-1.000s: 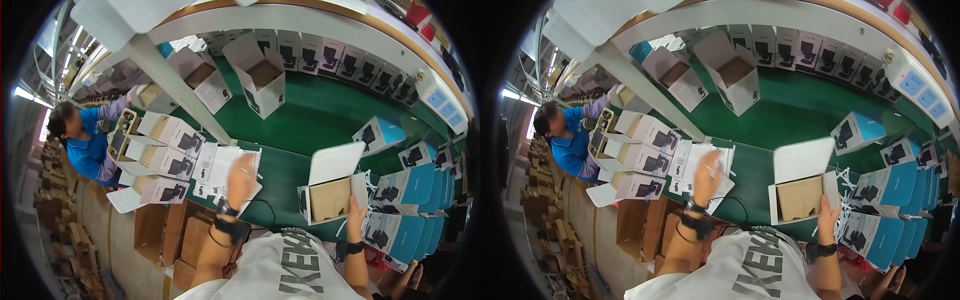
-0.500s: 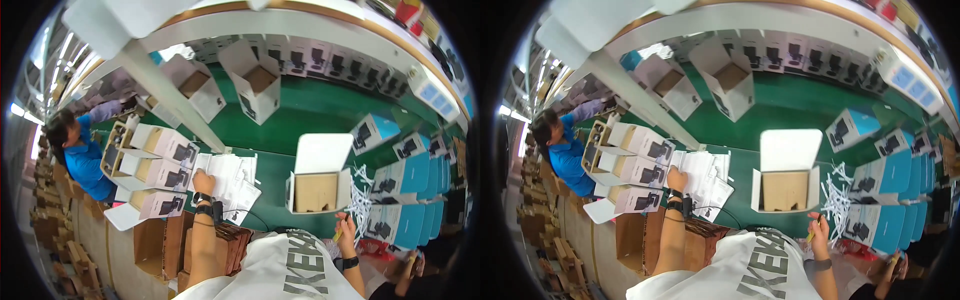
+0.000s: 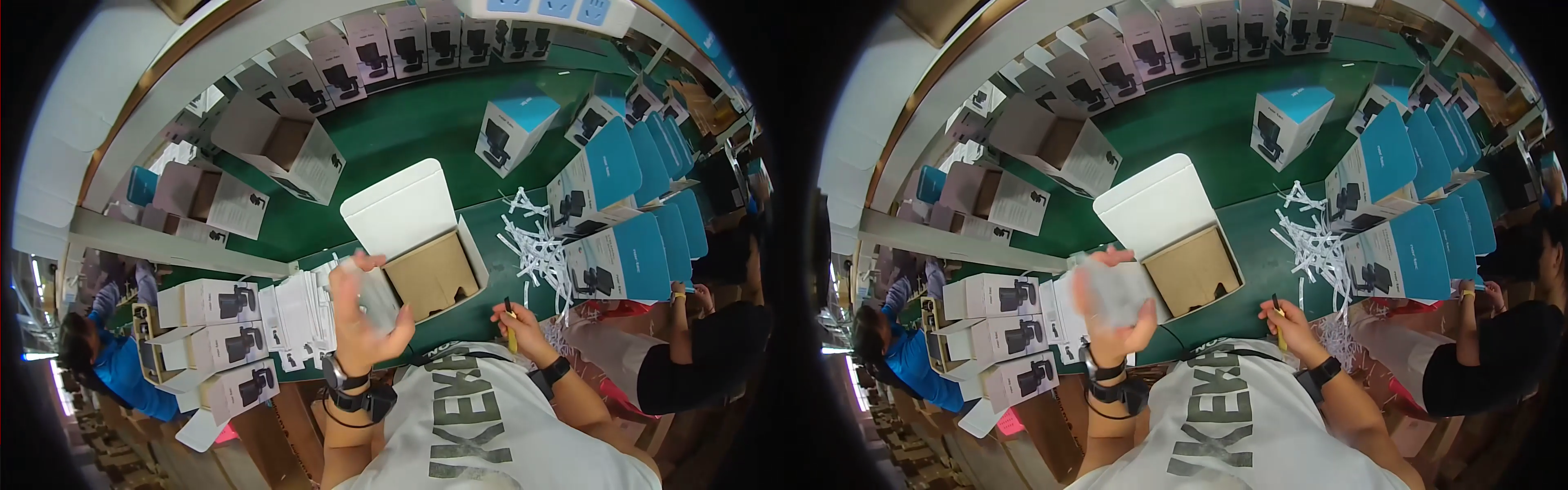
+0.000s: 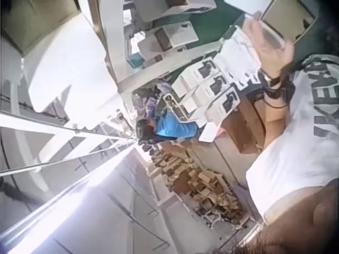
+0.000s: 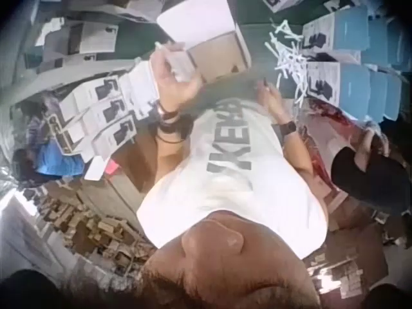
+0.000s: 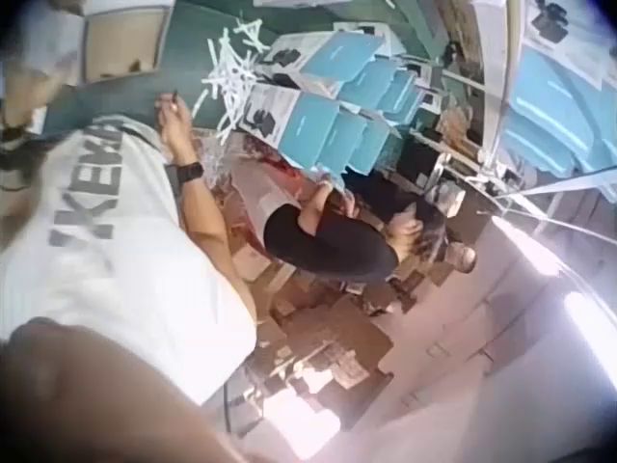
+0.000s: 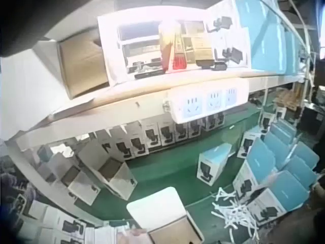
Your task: The person packs boxes by placing a manual and a white box into a larger white box, applying a sticker with a tool, and closing the lid. They then slide a blue sleeve over the white box and place the completed package onto the assembly line.
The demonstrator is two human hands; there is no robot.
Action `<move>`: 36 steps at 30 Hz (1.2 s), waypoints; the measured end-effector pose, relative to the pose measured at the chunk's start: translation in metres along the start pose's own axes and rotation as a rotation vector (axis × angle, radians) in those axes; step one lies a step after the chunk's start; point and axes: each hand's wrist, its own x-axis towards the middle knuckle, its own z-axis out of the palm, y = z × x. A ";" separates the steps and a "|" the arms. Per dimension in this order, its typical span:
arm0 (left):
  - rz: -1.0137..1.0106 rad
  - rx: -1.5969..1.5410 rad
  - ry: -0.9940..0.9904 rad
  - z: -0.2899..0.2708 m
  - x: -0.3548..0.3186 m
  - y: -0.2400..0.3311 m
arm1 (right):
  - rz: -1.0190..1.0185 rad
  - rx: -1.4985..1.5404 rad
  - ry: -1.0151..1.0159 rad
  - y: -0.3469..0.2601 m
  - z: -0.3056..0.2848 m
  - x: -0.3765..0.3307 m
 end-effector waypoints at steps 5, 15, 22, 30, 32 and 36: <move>-0.079 0.450 -0.131 0.002 -0.030 -0.008 | -0.075 -0.073 0.035 -0.010 0.001 0.005; -0.199 0.450 -0.052 0.048 -0.058 -0.011 | -0.424 -0.301 0.002 -0.131 0.103 0.056; -0.719 -0.100 0.372 0.051 -0.087 -0.038 | -0.430 -0.328 0.064 -0.093 0.109 0.064; -0.185 0.459 -0.113 0.062 -0.033 -0.008 | -0.694 -0.600 0.180 -0.089 0.114 0.061; -0.141 0.622 -0.452 0.074 -0.025 0.003 | -0.785 -0.711 0.201 -0.091 0.107 0.055; -0.046 0.730 -0.428 0.080 -0.034 -0.018 | -0.748 -0.648 0.068 -0.128 0.099 0.058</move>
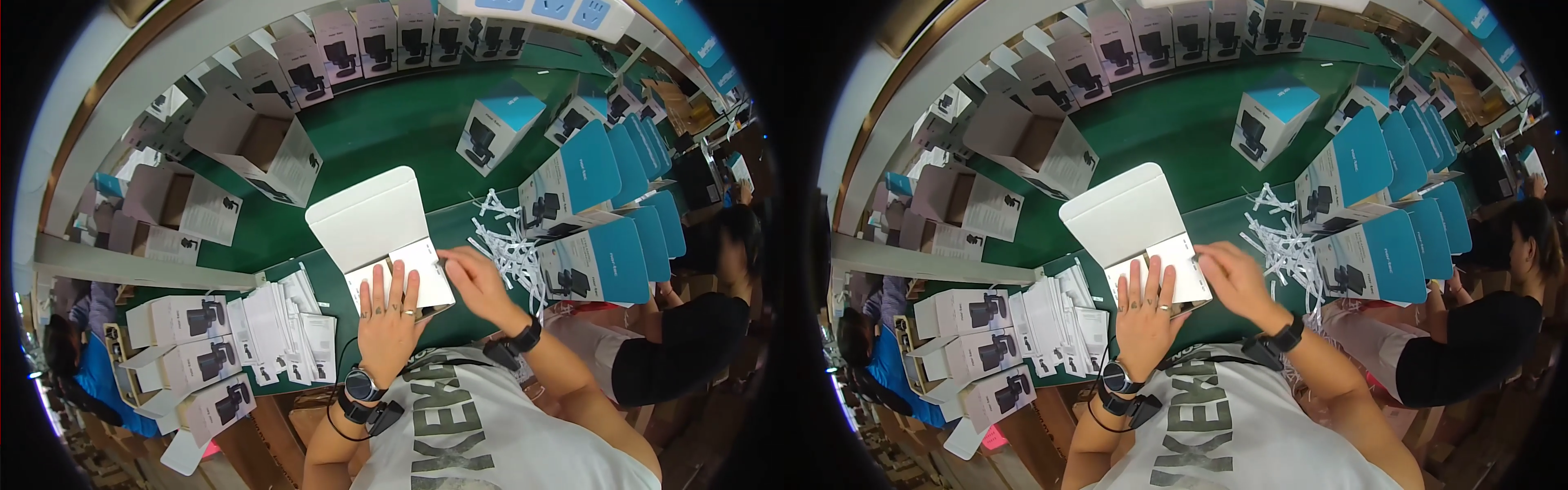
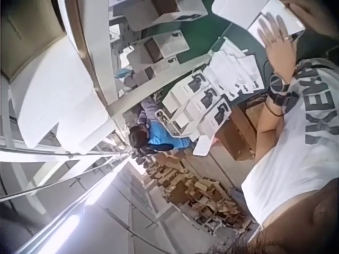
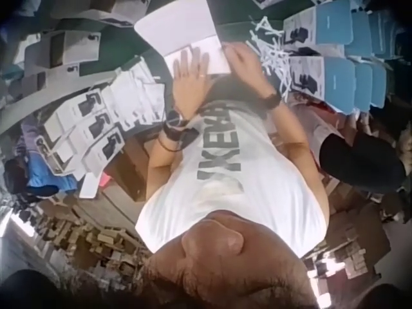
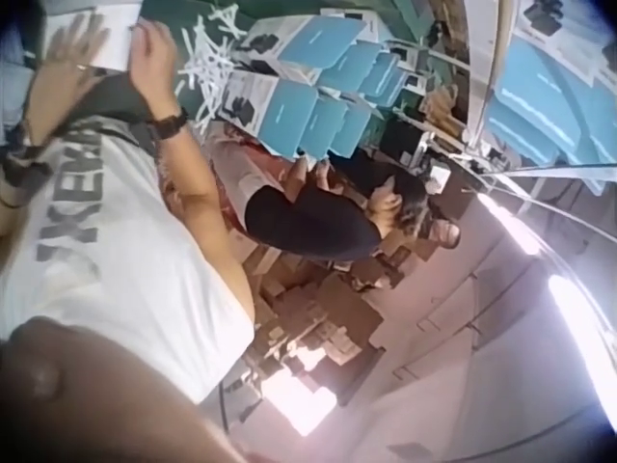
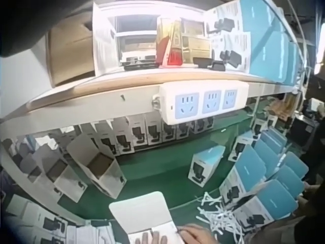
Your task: The person packs boxes by placing a manual and a white box into a larger white box, applying a sticker with a tool, and closing the lid. They then slide a blue sleeve over the white box and place the completed package onto the assembly line.
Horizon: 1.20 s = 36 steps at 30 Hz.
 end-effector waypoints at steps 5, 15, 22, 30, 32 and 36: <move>-0.002 -0.003 -0.001 -0.001 0.001 0.003 | -0.197 -0.467 0.048 -0.007 -0.017 0.042; -0.024 -0.005 -0.028 -0.001 0.002 0.005 | -0.178 -0.439 -0.051 -0.010 -0.020 0.039; -0.006 -0.034 -0.012 -0.004 0.003 0.002 | -0.156 -0.357 -0.169 -0.016 -0.016 0.032; 0.010 -0.039 0.015 -0.002 -0.008 -0.002 | 0.128 -0.780 -0.018 0.002 -0.079 0.042; 0.033 0.063 0.013 0.002 -0.014 0.003 | -0.130 -0.750 -0.092 -0.006 -0.064 0.038; 0.047 0.087 0.050 0.004 -0.015 0.003 | -0.311 -0.600 -0.175 -0.053 0.005 0.036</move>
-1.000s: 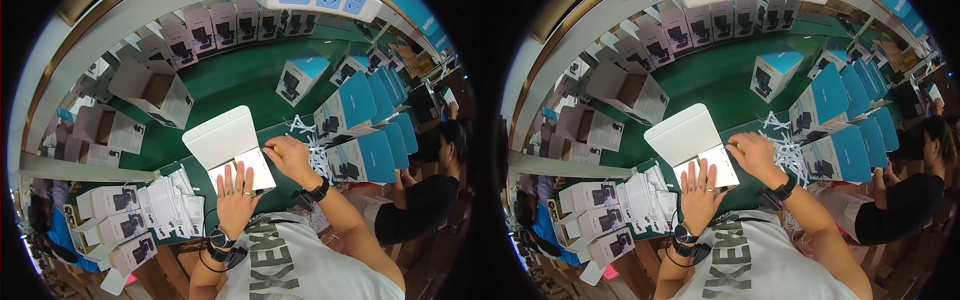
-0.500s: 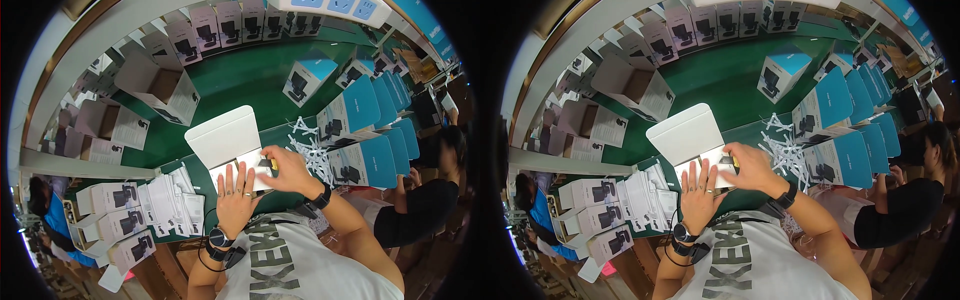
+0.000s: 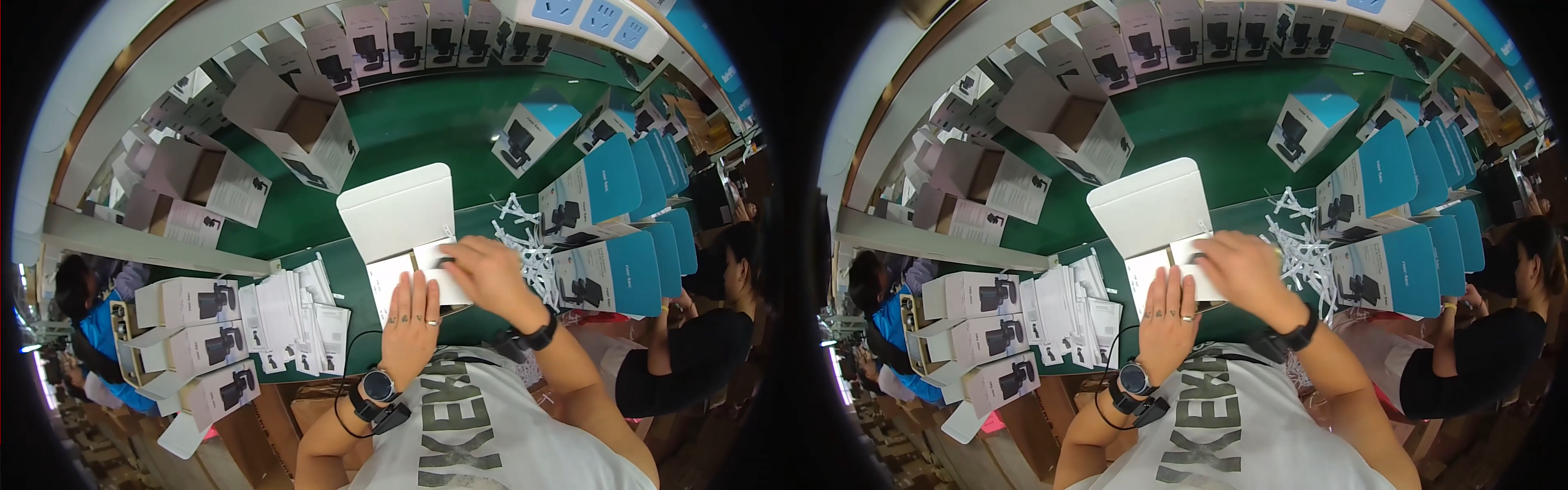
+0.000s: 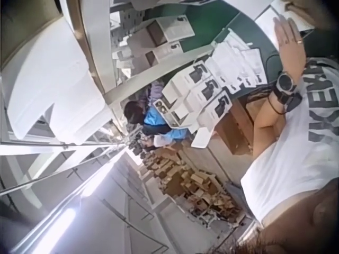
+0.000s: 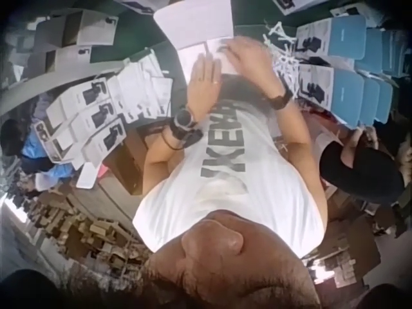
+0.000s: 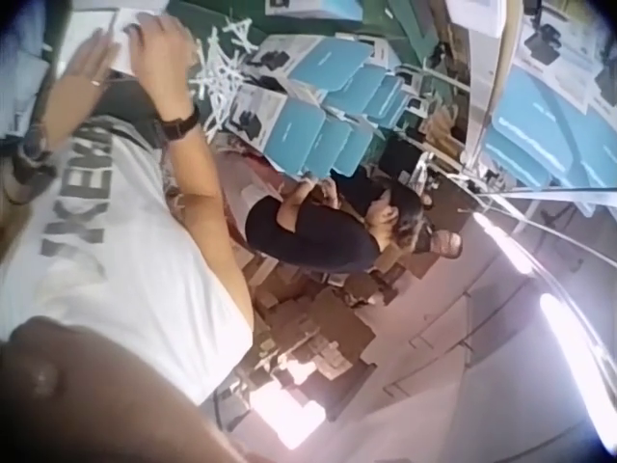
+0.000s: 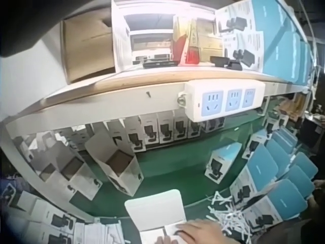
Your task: The person packs boxes by placing a manual and a white box into a larger white box, applying a sticker with a tool, and closing the lid. They then slide a blue sleeve over the white box and place the completed package onto the assembly line.
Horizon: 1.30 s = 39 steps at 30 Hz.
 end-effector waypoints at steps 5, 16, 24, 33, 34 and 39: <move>0.026 -0.031 -0.034 0.014 -0.014 -0.006 | -0.148 0.019 0.061 -0.035 0.064 0.036; -0.049 -0.214 -0.167 0.014 -0.033 -0.014 | -0.220 0.230 -0.067 -0.063 0.086 0.037; -0.004 -0.281 -0.192 0.010 -0.034 -0.022 | -0.129 0.066 -0.069 -0.067 0.094 0.035; 0.041 -0.099 0.033 -0.003 -0.022 -0.022 | 0.295 0.081 0.430 -0.020 0.057 0.001; 0.036 -0.082 0.021 -0.003 -0.023 -0.024 | 0.238 0.086 0.426 -0.016 0.059 0.001; 0.014 -0.069 0.006 -0.004 -0.030 -0.032 | 0.334 0.119 0.472 0.000 0.043 -0.009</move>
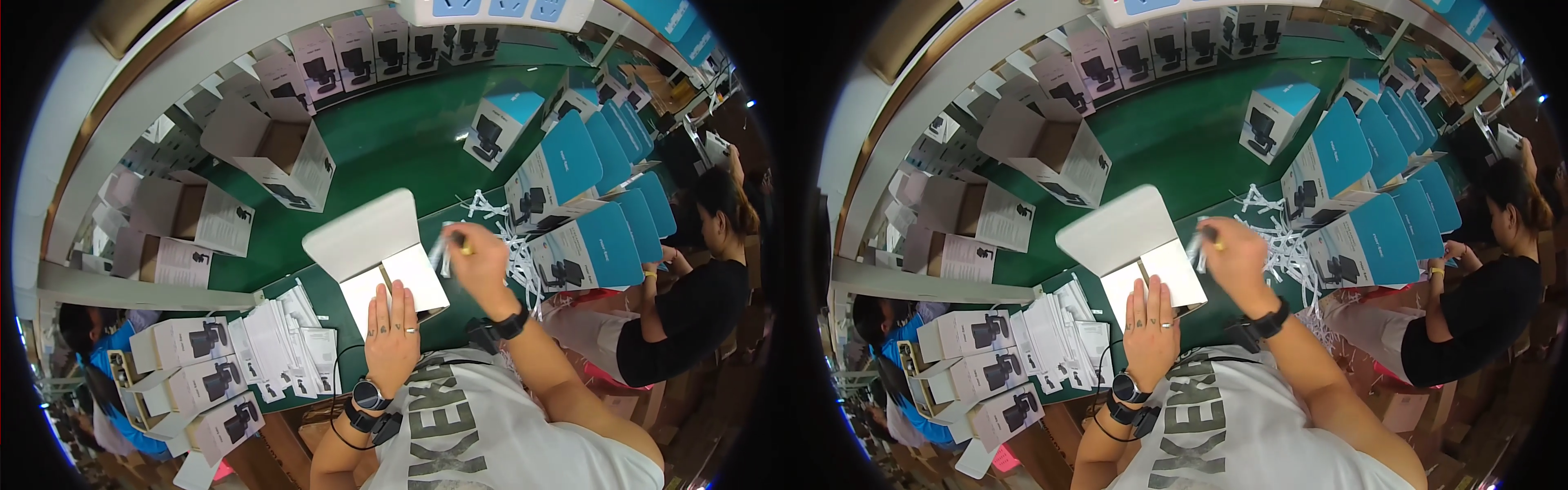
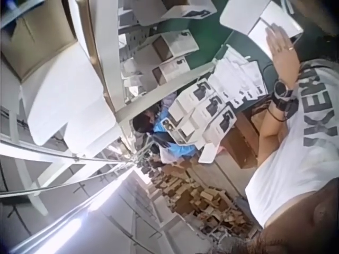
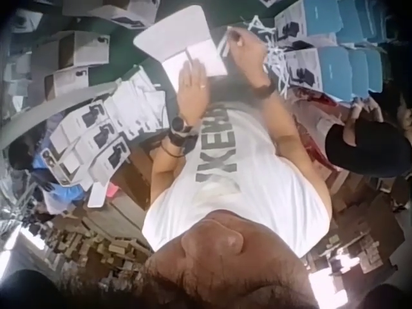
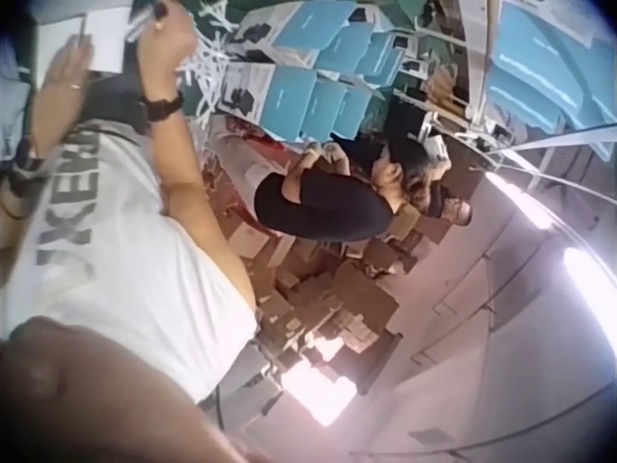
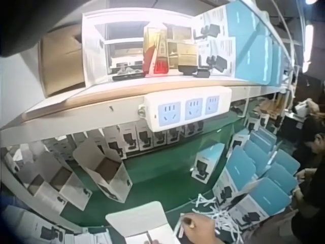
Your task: The person packs boxes by placing a manual and a white box into a larger white box, applying a sticker with a tool, and closing the lid. They then slide a blue sleeve over the white box and place the completed package onto the assembly line.
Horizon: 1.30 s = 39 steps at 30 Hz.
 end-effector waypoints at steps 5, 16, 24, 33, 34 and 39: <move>-0.012 -0.025 -0.001 0.000 -0.001 -0.001 | 0.131 -0.191 0.016 0.042 -0.041 0.015; 0.027 -0.235 -0.054 -0.036 0.002 -0.032 | 0.113 0.256 -0.326 -0.044 -0.003 0.057; 0.013 -0.474 -0.049 -0.043 0.006 -0.047 | 0.357 0.699 -0.632 -0.058 -0.030 0.031; -0.083 -0.627 -0.072 -0.055 -0.001 -0.048 | 0.462 0.786 -0.706 -0.043 -0.022 0.017; -0.104 -0.623 -0.063 -0.054 -0.006 -0.049 | 0.299 0.606 -0.766 -0.031 -0.033 0.005; -0.431 -1.080 0.028 -0.029 -0.038 -0.053 | -0.334 0.160 -0.777 -0.048 -0.070 0.002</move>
